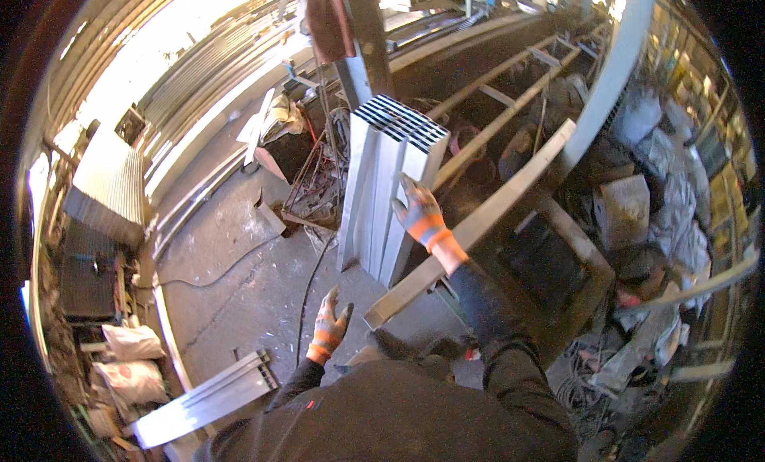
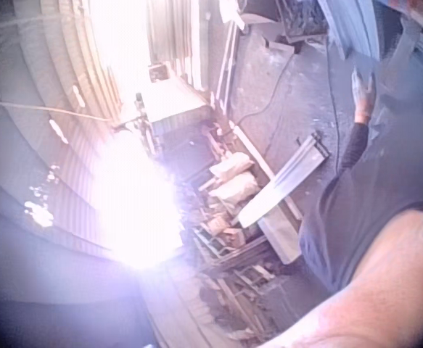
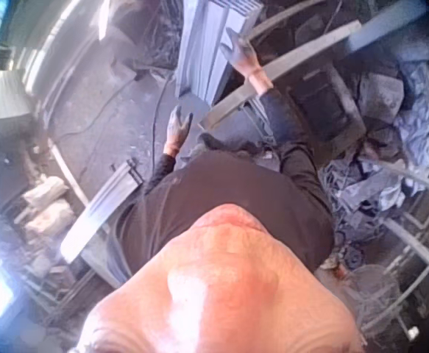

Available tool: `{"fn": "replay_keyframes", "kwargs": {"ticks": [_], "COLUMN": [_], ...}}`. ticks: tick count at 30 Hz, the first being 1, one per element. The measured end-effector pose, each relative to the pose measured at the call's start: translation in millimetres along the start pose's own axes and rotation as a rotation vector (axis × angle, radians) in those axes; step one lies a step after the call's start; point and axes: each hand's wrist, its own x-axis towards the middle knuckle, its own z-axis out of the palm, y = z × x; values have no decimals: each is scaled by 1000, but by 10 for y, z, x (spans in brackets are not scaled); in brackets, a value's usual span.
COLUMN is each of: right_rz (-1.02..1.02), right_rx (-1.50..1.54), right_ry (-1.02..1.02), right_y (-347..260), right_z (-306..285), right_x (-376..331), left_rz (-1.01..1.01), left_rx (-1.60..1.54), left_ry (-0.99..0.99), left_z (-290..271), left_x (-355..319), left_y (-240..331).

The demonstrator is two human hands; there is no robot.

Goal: The person picks up long metal profiles from a stack, carries them through a workshop, and places them on a rack. The person then picks up another profile and repeatedly passes it through a bending machine to shape it.

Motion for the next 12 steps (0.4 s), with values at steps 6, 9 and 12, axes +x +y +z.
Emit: {"fn": "replay_keyframes", "kwargs": {"ticks": [6, 9, 12], "right_rz": [21, 98, 228], "right_rx": [-364, -433, -460], "right_ry": [-103, -108, -293], "right_y": [280, 575, 1140], "right_z": [1585, 2149, 2729], "right_x": [1816, 2431, 2866], "left_rz": [-238, -338, -425], "left_rx": [-69, -121, -88], "left_ry": [76, 106, 62], "left_z": [-581, -865, -1152], "left_x": [-460, -634, -606], "left_y": [-913, -1430, -1895]}}
